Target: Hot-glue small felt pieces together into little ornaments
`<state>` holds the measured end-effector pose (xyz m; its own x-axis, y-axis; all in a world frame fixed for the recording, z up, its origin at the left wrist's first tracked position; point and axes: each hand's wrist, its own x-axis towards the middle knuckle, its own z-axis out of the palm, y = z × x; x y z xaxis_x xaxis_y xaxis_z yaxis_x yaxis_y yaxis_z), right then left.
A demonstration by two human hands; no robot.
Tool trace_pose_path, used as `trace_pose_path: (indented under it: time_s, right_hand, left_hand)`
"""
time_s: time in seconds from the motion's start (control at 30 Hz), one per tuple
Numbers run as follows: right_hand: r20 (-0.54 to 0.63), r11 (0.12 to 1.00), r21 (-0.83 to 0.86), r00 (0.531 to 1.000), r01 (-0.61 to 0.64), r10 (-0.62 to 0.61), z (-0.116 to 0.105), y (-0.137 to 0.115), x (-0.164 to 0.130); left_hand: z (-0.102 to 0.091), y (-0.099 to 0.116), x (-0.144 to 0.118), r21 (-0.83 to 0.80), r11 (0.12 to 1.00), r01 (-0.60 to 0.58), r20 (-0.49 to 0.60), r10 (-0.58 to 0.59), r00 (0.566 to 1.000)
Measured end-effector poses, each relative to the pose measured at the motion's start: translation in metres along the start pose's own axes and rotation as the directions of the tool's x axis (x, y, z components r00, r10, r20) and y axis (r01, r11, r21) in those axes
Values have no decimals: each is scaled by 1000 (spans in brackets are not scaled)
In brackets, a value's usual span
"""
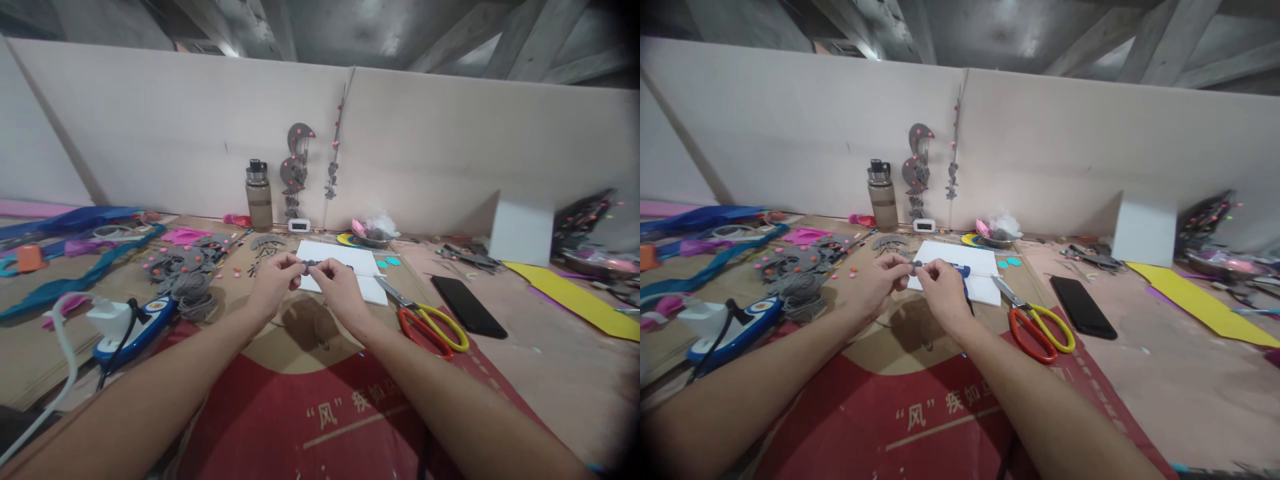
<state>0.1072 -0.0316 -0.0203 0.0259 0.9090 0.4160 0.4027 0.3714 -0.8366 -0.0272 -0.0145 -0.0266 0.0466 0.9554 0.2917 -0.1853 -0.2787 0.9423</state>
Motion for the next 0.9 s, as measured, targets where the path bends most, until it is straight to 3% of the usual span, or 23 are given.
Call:
trace_pose_path:
  time_s: [0.3,0.53,0.73,0.9]
  right_hand:
    - [-7,999,19,999,-49,49,-3,-3,0]
    - [28,976,172,991,-133,130,-5,2,2]
    - [66,980,146,990,-134,125,-10,7,5]
    - [102,979,134,985,-151,138,-11,9,6]
  left_hand:
    - [2,5,-3,-130,982,134,41,-130,991]
    - [1,7,-3,-119,967,224,85,-215,973]
    - [1,10,-2,-113,954,280,215,-251,944]
    - [0,10,-2,-69,960,272,210,-253,945]
